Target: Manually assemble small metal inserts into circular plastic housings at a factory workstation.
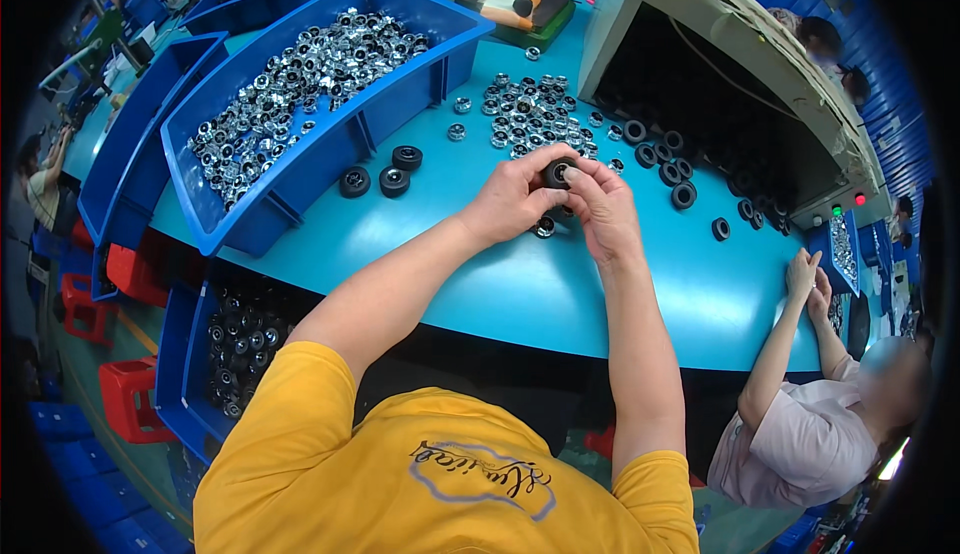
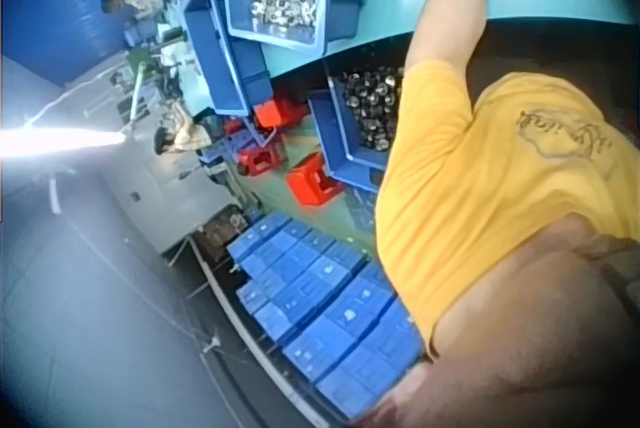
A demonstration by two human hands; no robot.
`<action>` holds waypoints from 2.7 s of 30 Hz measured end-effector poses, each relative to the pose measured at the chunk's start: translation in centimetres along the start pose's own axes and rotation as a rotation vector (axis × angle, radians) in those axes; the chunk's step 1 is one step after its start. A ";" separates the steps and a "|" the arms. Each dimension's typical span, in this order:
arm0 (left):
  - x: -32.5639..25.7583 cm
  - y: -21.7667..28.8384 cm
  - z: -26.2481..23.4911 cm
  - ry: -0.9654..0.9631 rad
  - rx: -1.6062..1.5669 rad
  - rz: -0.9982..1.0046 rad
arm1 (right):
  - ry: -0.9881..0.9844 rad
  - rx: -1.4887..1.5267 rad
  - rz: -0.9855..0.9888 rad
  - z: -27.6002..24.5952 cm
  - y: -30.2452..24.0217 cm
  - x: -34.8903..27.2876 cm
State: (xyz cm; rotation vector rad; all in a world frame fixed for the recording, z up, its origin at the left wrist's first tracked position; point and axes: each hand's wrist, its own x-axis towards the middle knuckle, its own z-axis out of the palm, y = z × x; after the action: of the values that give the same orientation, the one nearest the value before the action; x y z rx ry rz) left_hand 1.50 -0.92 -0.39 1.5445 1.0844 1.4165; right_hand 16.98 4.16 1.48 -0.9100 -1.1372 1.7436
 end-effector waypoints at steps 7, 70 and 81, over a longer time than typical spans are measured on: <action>0.1 0.2 -0.1 0.011 0.062 -0.048 | -0.004 -0.046 -0.008 -0.5 0.6 0.6; 0.6 -0.1 -1.8 -0.096 -0.521 -0.237 | -0.063 -0.098 -0.171 -1.0 -0.1 0.8; 0.3 0.2 -0.8 -0.011 -0.178 0.003 | -0.083 0.090 -0.050 -1.0 -0.1 0.6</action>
State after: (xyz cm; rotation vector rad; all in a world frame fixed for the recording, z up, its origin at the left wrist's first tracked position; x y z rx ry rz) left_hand 0.68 -0.68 -0.06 1.4253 0.9231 1.4635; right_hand 17.67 5.06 1.13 -0.7546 -1.1159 1.7908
